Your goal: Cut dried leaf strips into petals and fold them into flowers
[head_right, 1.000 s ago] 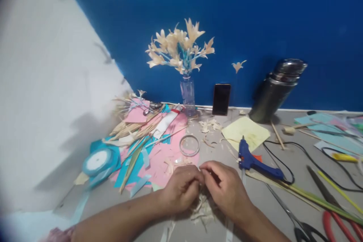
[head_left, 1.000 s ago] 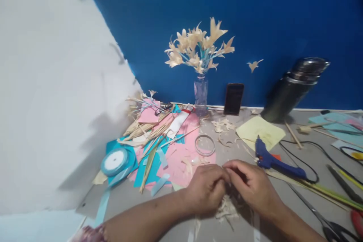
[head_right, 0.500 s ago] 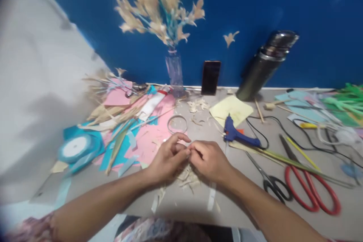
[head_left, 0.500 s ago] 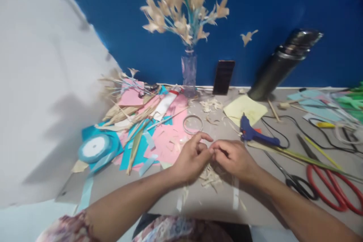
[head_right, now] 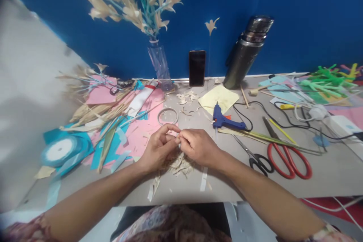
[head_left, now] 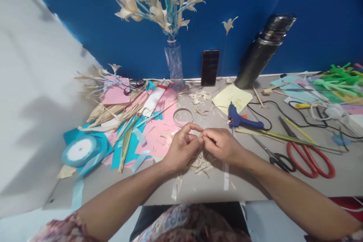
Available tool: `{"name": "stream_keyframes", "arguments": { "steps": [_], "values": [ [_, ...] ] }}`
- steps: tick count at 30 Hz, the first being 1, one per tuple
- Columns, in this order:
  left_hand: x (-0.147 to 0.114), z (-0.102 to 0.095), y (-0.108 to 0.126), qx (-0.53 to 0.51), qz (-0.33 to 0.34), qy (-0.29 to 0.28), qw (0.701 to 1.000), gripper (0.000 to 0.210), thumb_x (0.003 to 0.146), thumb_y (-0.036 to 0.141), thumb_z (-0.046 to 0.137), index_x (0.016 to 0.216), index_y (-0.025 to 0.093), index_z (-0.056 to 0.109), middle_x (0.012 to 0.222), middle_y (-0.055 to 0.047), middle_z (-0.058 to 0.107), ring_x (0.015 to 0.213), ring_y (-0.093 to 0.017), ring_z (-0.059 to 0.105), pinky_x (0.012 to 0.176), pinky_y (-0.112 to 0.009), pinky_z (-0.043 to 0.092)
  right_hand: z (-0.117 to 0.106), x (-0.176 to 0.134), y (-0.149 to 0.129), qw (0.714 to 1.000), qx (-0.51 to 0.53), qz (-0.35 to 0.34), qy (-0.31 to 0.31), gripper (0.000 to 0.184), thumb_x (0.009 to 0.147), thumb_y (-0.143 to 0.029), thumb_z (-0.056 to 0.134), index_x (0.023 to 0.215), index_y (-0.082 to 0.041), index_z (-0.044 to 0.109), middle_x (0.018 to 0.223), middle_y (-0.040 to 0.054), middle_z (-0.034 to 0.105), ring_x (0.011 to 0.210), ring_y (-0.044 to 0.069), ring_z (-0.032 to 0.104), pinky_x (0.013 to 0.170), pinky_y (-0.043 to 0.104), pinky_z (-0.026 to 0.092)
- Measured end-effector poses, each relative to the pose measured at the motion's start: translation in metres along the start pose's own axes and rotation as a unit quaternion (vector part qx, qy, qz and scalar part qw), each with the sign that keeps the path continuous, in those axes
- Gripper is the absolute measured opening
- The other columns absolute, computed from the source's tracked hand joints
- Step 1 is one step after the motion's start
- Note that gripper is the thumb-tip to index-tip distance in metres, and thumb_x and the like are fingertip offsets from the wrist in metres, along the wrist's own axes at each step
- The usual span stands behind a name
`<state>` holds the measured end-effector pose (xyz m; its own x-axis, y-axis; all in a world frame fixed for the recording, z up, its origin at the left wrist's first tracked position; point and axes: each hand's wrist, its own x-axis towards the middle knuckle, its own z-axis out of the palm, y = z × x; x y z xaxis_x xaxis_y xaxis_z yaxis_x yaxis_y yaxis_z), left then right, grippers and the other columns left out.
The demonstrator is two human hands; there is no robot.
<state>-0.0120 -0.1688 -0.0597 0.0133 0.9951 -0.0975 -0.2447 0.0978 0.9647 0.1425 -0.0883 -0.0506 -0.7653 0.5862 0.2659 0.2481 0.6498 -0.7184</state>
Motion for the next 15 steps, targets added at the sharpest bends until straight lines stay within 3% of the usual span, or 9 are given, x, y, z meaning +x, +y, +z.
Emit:
{"name": "stream_keyframes", "arguments": {
  "steps": [5,9,12,15],
  "values": [
    [-0.002,-0.002,-0.003,0.111,0.021,0.044,0.993,0.023,0.088,0.034,0.059,0.106,0.021,0.05,0.051,0.012,0.047,0.038,-0.007,0.033,0.04,-0.018,0.024,-0.007,0.001,-0.007,0.983,0.131,0.101,-0.082,0.021,0.087,-0.017,0.049,0.074,-0.015,0.066,0.057,-0.0014,0.062,0.047,0.009,0.053,0.049,0.019,0.037],
    [-0.004,-0.005,-0.012,0.287,0.086,0.045,0.953,0.018,0.089,0.025,0.054,0.107,0.021,0.054,0.05,0.012,0.04,0.042,-0.007,0.037,0.045,-0.018,0.026,-0.008,0.0,-0.008,0.963,0.183,0.176,-0.093,0.019,0.082,-0.018,0.053,0.068,-0.015,0.066,0.05,-0.0019,0.06,0.044,0.01,0.055,0.045,0.018,0.04],
    [-0.004,-0.006,-0.014,0.317,0.104,0.031,0.942,0.021,0.092,0.024,0.05,0.112,0.021,0.054,0.051,0.012,0.043,0.043,-0.008,0.039,0.047,-0.019,0.028,-0.007,-0.001,-0.008,0.955,0.207,0.188,-0.096,0.02,0.083,-0.02,0.052,0.069,-0.015,0.065,0.048,-0.0028,0.059,0.042,0.01,0.055,0.045,0.018,0.041],
    [-0.003,-0.007,-0.012,0.314,0.112,0.053,0.941,0.02,0.094,0.027,0.048,0.112,0.021,0.053,0.053,0.01,0.047,0.045,-0.009,0.042,0.048,-0.02,0.03,-0.006,0.0,-0.009,0.953,0.229,0.184,-0.077,0.018,0.085,-0.022,0.053,0.075,-0.015,0.066,0.05,-0.0032,0.06,0.042,0.009,0.054,0.044,0.017,0.04]
  ]
}}
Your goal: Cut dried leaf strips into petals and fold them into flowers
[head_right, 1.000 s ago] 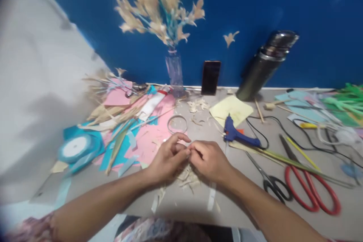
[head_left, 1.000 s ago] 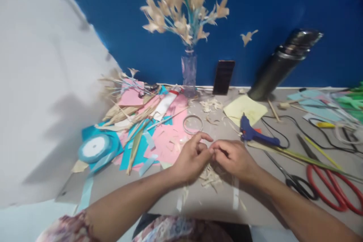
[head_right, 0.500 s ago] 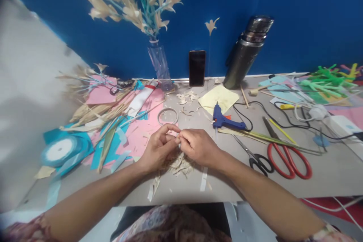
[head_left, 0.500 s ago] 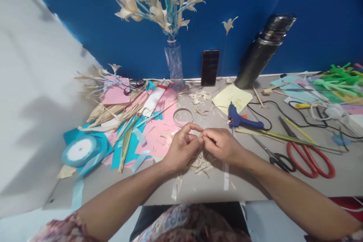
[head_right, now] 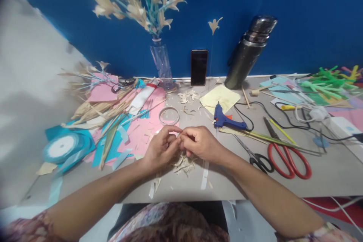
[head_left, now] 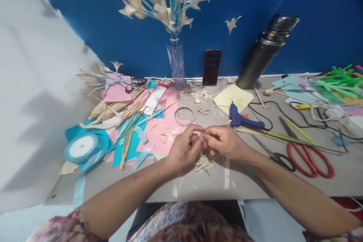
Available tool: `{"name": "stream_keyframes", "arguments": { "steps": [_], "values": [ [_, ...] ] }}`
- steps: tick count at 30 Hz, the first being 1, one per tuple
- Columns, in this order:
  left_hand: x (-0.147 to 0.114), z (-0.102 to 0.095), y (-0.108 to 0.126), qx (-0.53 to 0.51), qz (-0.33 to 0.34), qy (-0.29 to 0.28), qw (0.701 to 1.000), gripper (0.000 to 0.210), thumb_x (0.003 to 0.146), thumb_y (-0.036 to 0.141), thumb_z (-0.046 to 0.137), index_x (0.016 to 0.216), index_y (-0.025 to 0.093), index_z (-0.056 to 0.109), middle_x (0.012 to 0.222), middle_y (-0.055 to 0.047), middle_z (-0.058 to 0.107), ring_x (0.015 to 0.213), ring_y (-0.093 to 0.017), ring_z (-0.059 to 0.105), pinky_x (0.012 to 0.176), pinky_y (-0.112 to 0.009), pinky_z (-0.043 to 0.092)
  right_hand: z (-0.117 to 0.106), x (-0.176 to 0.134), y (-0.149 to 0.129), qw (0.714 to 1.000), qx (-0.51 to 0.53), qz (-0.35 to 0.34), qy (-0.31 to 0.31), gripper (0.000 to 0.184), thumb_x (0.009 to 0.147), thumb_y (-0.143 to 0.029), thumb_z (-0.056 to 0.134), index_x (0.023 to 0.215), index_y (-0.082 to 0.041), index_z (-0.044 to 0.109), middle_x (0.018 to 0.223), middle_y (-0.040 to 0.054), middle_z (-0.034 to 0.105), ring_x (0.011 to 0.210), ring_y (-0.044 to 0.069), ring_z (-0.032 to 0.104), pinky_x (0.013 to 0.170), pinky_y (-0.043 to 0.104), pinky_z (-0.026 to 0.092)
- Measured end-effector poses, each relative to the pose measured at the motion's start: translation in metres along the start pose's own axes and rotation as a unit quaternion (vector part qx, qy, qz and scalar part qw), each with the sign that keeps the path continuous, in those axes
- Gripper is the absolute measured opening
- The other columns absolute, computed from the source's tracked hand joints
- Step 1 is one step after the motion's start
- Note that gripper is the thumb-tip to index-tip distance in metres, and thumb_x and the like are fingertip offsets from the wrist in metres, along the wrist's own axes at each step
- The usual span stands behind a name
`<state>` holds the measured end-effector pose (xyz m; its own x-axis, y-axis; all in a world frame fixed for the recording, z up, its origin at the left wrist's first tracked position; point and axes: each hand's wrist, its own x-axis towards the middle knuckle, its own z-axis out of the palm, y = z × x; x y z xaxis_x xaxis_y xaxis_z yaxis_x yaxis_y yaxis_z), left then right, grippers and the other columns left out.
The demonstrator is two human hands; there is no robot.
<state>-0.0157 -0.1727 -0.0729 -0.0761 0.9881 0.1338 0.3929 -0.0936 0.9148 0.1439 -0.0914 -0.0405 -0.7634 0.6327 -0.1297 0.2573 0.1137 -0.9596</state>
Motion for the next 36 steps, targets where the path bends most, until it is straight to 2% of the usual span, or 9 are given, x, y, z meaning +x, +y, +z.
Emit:
{"name": "stream_keyframes", "arguments": {
  "steps": [3,8,13,18,24,29,32,34,36],
  "values": [
    [0.001,-0.002,0.0,0.031,0.011,0.023,0.999,0.019,0.093,0.027,0.05,0.11,0.021,0.054,0.052,0.01,0.047,0.045,-0.009,0.042,0.049,-0.021,0.03,0.001,0.001,0.001,0.999,0.032,0.006,-0.005,0.016,0.083,-0.022,0.055,0.083,-0.014,0.069,0.052,-0.003,0.062,0.043,0.008,0.054,0.044,0.016,0.041],
    [-0.002,-0.001,-0.001,0.045,0.037,-0.011,0.998,0.021,0.093,0.023,0.05,0.113,0.022,0.053,0.057,0.008,0.056,0.047,-0.008,0.046,0.051,-0.02,0.031,-0.002,0.002,0.007,0.997,0.065,0.027,-0.018,0.013,0.079,-0.021,0.058,0.075,-0.014,0.067,0.054,0.0005,0.066,0.046,0.012,0.061,0.045,0.019,0.046],
    [-0.003,0.002,0.008,-0.094,-0.032,0.002,0.995,0.019,0.094,0.032,0.052,0.11,0.021,0.052,0.058,0.008,0.056,0.043,-0.007,0.044,0.046,-0.019,0.032,-0.001,0.002,0.001,0.997,0.076,0.016,-0.002,0.014,0.078,-0.023,0.057,0.072,-0.014,0.066,0.05,-0.0005,0.064,0.043,0.011,0.059,0.044,0.019,0.045],
    [0.002,-0.001,0.015,-0.251,-0.118,-0.004,0.961,0.028,0.088,0.036,0.062,0.108,0.022,0.048,0.057,0.009,0.057,0.037,-0.006,0.036,0.037,-0.017,0.026,0.001,0.002,-0.001,0.999,0.054,0.001,0.002,0.02,0.083,-0.03,0.059,0.078,-0.013,0.068,0.053,-0.0001,0.065,0.044,0.011,0.059,0.044,0.019,0.045],
    [0.007,-0.001,0.015,-0.356,-0.115,-0.052,0.926,0.03,0.086,0.032,0.067,0.107,0.02,0.049,0.041,0.014,0.044,0.032,-0.006,0.028,0.035,-0.017,0.024,0.003,0.002,0.004,0.996,-0.058,-0.038,0.048,0.016,0.084,-0.021,0.055,0.073,-0.016,0.065,0.048,-0.0035,0.059,0.04,0.009,0.056,0.041,0.017,0.039],
    [0.011,-0.005,0.014,-0.371,-0.142,-0.039,0.917,0.033,0.083,0.03,0.07,0.107,0.019,0.05,0.043,0.012,0.049,0.032,-0.006,0.031,0.036,-0.018,0.025,0.001,0.001,-0.003,1.0,-0.018,-0.015,0.013,0.02,0.087,-0.025,0.053,0.077,-0.015,0.067,0.059,-0.0002,0.066,0.042,0.009,0.056,0.043,0.018,0.04],
    [0.01,-0.006,0.012,-0.354,-0.141,-0.046,0.923,0.031,0.083,0.028,0.07,0.106,0.019,0.051,0.041,0.012,0.048,0.032,-0.007,0.032,0.036,-0.018,0.026,0.0,0.001,0.0,0.992,-0.109,-0.069,0.013,0.022,0.088,-0.022,0.051,0.078,-0.016,0.069,0.057,-0.0006,0.064,0.046,0.01,0.056,0.049,0.02,0.04],
    [0.01,-0.006,0.011,-0.354,-0.143,-0.072,0.921,0.029,0.083,0.027,0.07,0.104,0.019,0.053,0.039,0.012,0.046,0.032,-0.007,0.031,0.037,-0.018,0.027,-0.002,0.003,0.004,0.972,-0.188,-0.136,0.027,0.022,0.086,-0.018,0.049,0.075,-0.016,0.068,0.055,-0.0009,0.062,0.051,0.011,0.055,0.055,0.021,0.039],
    [0.011,-0.006,0.011,-0.369,-0.153,-0.084,0.913,0.025,0.083,0.026,0.069,0.102,0.018,0.055,0.038,0.012,0.044,0.031,-0.007,0.031,0.037,-0.019,0.027,-0.005,0.005,0.007,0.96,-0.217,-0.17,0.056,0.022,0.085,-0.017,0.049,0.071,-0.016,0.066,0.057,-0.0006,0.061,0.054,0.011,0.054,0.057,0.023,0.038]
  ]
}}
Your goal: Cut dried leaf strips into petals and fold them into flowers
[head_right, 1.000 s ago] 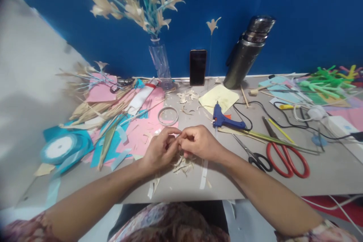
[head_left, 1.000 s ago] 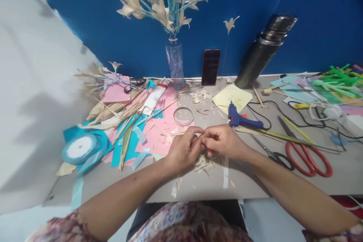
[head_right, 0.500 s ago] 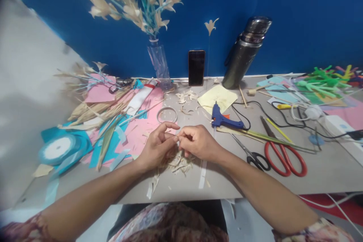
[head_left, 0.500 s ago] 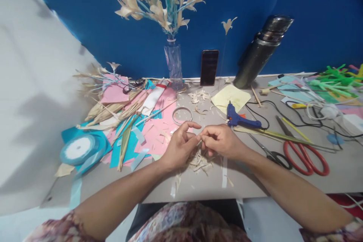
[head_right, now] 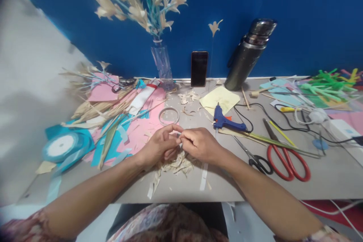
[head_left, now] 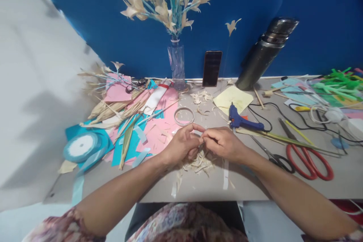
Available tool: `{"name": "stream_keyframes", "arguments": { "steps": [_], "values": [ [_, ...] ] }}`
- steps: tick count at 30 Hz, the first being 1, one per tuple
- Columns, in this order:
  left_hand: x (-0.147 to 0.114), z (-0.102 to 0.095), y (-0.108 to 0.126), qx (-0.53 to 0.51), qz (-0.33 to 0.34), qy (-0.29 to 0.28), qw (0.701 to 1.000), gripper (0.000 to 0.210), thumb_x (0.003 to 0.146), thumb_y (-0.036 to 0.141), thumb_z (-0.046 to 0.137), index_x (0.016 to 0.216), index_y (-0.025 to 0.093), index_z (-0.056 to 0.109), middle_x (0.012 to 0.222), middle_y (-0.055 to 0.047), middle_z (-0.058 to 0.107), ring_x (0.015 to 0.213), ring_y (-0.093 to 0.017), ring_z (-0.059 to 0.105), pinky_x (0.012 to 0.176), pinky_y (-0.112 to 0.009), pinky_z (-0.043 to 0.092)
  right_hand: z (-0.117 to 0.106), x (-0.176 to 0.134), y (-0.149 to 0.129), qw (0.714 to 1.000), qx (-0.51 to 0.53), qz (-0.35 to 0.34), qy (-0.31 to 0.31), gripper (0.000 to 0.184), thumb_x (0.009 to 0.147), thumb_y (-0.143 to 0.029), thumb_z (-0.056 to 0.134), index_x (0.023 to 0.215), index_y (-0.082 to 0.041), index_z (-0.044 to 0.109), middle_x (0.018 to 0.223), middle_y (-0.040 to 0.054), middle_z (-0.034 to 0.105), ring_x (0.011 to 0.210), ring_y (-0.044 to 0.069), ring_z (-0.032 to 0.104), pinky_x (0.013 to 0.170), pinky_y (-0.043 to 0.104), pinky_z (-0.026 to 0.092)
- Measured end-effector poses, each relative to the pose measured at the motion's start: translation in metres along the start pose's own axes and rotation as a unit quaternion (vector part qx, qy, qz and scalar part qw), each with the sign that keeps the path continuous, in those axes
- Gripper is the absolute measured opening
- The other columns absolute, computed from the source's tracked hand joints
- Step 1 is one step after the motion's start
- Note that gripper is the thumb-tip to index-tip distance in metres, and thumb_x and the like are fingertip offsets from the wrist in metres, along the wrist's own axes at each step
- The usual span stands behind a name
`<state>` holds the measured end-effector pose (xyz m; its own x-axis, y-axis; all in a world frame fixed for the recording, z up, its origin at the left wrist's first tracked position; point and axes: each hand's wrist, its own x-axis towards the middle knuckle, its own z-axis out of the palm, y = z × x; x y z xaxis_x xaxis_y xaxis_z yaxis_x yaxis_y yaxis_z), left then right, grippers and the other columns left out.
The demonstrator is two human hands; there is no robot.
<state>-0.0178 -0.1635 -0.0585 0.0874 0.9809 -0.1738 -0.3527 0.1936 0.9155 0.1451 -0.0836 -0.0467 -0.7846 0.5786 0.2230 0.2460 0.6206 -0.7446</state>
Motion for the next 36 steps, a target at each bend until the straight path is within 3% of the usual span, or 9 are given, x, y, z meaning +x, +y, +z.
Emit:
{"name": "stream_keyframes", "arguments": {
  "steps": [2,5,10,17,21,24,28,33,36],
  "values": [
    [0.002,-0.001,0.003,-0.028,0.017,0.035,0.999,0.019,0.083,0.025,0.066,0.099,0.017,0.059,0.038,0.012,0.041,0.031,-0.007,0.029,0.036,-0.019,0.027,-0.004,0.001,0.005,0.999,0.019,0.027,0.039,0.02,0.084,-0.019,0.05,0.071,-0.017,0.064,0.056,-0.001,0.06,0.053,0.012,0.052,0.055,0.023,0.037],
    [0.005,-0.005,0.012,-0.076,0.097,0.1,0.987,0.004,0.083,0.022,0.06,0.083,0.017,0.058,0.039,0.01,0.037,0.033,-0.007,0.028,0.037,-0.018,0.026,-0.014,0.003,0.012,0.987,0.091,0.09,0.1,0.022,0.085,-0.021,0.046,0.065,-0.019,0.057,0.053,-0.0019,0.054,0.05,0.012,0.049,0.051,0.024,0.036],
    [0.008,-0.01,0.018,-0.116,0.137,0.081,0.98,0.015,0.082,0.023,0.051,0.067,0.021,0.047,0.042,0.007,0.039,0.035,-0.01,0.033,0.034,-0.02,0.029,-0.023,0.006,0.017,0.972,0.165,0.089,0.141,0.035,0.088,-0.026,0.043,0.053,-0.022,0.044,0.049,-0.0021,0.046,0.048,0.012,0.042,0.046,0.025,0.033],
    [0.011,-0.01,0.016,0.0,0.124,0.143,0.982,0.011,0.079,0.025,0.064,0.077,0.015,0.065,0.038,0.009,0.041,0.033,-0.007,0.033,0.037,-0.018,0.031,-0.018,0.004,0.005,0.97,0.144,0.093,0.171,0.018,0.081,-0.033,0.065,0.084,-0.018,0.076,0.072,0.0033,0.073,0.047,0.011,0.048,0.045,0.024,0.039],
    [0.013,-0.014,0.014,0.089,0.127,0.159,0.975,0.013,0.073,0.023,0.072,0.081,0.013,0.072,0.039,0.007,0.049,0.035,-0.007,0.039,0.04,-0.02,0.03,-0.02,0.002,0.003,0.972,0.153,0.085,0.157,0.019,0.08,-0.035,0.069,0.077,-0.018,0.076,0.064,0.0024,0.071,0.047,0.011,0.05,0.045,0.023,0.039],
    [0.013,-0.017,0.012,0.061,0.148,0.147,0.976,0.004,0.071,0.016,0.07,0.073,0.015,0.067,0.041,0.007,0.049,0.036,-0.006,0.039,0.04,-0.02,0.029,-0.021,0.0,0.006,0.967,0.202,0.071,0.14,0.025,0.086,-0.036,0.062,0.072,-0.017,0.07,0.057,0.0004,0.065,0.045,0.01,0.05,0.044,0.023,0.038],
    [0.013,-0.017,0.014,-0.011,0.155,0.088,0.984,0.006,0.075,0.015,0.063,0.072,0.017,0.058,0.042,0.008,0.044,0.038,-0.006,0.036,0.041,-0.019,0.029,-0.023,-0.005,0.002,0.971,0.218,0.061,0.076,0.034,0.092,-0.039,0.054,0.065,-0.019,0.06,0.051,-0.0017,0.058,0.045,0.011,0.048,0.045,0.023,0.037],
    [-0.001,-0.008,0.038,-0.038,0.197,0.052,0.978,0.01,0.081,0.023,0.057,0.074,0.02,0.051,0.042,0.007,0.045,0.037,-0.008,0.036,0.041,-0.02,0.032,-0.022,-0.02,-0.038,0.968,0.21,0.014,-0.139,0.045,0.097,-0.044,0.049,0.061,-0.02,0.058,0.05,-0.0004,0.058,0.045,0.012,0.049,0.046,0.023,0.038],
    [-0.028,0.0,0.061,-0.032,0.199,0.04,0.979,0.016,0.083,0.027,0.056,0.069,0.021,0.049,0.04,0.006,0.044,0.035,-0.009,0.037,0.04,-0.021,0.033,-0.016,-0.037,-0.07,0.956,0.137,-0.071,-0.249,0.027,0.096,-0.03,0.054,0.079,-0.02,0.071,0.064,0.0019,0.068,0.059,0.014,0.061,0.059,0.024,0.044]
  ]
}}
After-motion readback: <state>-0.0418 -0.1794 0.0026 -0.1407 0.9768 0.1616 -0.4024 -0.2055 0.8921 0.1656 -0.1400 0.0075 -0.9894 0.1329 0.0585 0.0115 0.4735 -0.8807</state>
